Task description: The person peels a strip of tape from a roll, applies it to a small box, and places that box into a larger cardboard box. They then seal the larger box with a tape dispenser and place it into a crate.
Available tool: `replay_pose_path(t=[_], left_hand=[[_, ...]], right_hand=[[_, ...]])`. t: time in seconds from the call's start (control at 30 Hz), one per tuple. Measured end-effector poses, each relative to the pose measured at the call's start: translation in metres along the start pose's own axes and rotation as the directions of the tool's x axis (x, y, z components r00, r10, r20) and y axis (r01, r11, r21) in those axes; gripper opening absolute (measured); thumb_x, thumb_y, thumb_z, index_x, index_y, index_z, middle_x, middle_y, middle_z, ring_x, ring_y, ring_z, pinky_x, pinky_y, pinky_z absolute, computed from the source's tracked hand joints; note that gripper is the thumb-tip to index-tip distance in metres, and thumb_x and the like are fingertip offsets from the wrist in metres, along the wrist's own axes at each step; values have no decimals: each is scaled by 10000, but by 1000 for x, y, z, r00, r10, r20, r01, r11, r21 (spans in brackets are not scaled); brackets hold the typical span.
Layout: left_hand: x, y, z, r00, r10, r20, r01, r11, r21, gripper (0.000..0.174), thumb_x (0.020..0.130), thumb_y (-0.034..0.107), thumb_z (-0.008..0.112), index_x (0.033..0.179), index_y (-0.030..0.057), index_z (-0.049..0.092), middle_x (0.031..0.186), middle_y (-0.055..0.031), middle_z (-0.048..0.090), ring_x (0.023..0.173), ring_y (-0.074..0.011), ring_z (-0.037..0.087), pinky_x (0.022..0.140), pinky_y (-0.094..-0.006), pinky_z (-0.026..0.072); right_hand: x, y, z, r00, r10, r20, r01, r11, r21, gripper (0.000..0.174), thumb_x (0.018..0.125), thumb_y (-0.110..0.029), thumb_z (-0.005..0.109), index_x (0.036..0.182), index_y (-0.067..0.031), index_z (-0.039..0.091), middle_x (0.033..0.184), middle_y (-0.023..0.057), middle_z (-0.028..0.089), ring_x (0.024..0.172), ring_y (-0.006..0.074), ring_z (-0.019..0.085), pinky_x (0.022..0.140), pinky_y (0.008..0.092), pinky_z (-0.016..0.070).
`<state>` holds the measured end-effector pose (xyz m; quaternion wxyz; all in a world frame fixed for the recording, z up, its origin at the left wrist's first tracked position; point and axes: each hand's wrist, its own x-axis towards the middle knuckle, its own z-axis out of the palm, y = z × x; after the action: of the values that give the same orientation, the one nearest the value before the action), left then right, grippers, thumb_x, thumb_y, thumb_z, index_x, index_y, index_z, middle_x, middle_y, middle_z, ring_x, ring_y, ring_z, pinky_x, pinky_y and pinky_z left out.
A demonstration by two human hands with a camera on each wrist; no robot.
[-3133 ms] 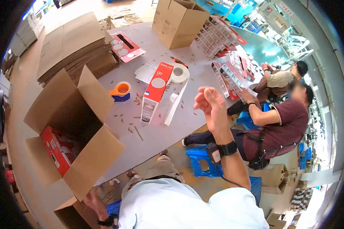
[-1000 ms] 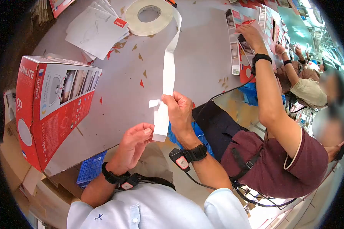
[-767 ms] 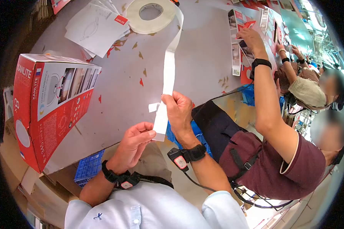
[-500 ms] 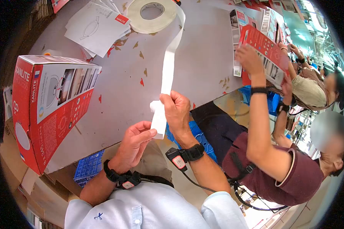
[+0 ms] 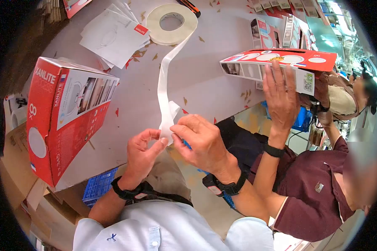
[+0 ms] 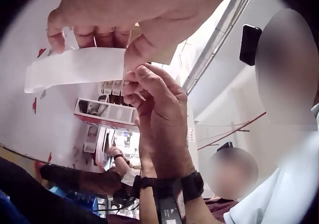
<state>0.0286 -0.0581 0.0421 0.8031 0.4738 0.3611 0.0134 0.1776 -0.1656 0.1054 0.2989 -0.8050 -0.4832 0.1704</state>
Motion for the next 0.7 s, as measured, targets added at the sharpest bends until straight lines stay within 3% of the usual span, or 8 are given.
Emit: replay_pose_path(t=[0.07, 0.37, 0.47, 0.57, 0.7], left_hand=[[1, -4, -3, 996, 93, -11, -92, 995, 48, 168, 904, 96, 737, 1025, -19, 724, 873, -26, 701, 827, -67, 621, 725, -248, 516], [-4, 13, -15, 975, 221, -17, -212, 951, 225, 142, 873, 69, 743, 968, -31, 707, 857, -69, 710, 814, -104, 639, 722, -276, 520], [-4, 17, -18, 973, 230, -8, -220, 941, 257, 125, 892, 59, 744, 985, -18, 711, 875, -1, 705, 852, -55, 608, 764, -247, 510], [0, 25, -20, 968, 252, -11, -236, 922, 307, 131, 849, 49, 750, 942, -33, 707, 831, -93, 718, 789, -129, 661, 715, -292, 527], [4, 23, -21, 956, 295, 7, -281, 902, 329, 108, 838, 28, 742, 914, -32, 694, 816, -108, 708, 765, -150, 660, 715, -300, 519]], right_hand=[[4, -1, 3, 998, -67, 14, 67, 998, -1, 205, 734, -2, 758, 924, -30, 690, 881, 103, 639, 767, 280, 650, 696, 386, 542], [13, -16, 11, 979, -182, 95, 187, 982, -38, 135, 730, -14, 707, 842, -33, 634, 810, 90, 587, 719, 284, 610, 653, 382, 520], [18, -19, 7, 969, -196, 153, 207, 976, -61, 121, 734, -19, 696, 804, -34, 598, 792, 97, 565, 724, 291, 604, 650, 388, 518], [24, -18, 8, 952, -230, 201, 250, 964, -85, 144, 733, -35, 700, 773, -34, 562, 773, 100, 542, 725, 293, 597, 645, 396, 516], [25, -13, 10, 943, -260, 209, 286, 953, -105, 169, 745, -55, 712, 768, -37, 545, 770, 103, 535, 725, 292, 598, 644, 405, 517]])
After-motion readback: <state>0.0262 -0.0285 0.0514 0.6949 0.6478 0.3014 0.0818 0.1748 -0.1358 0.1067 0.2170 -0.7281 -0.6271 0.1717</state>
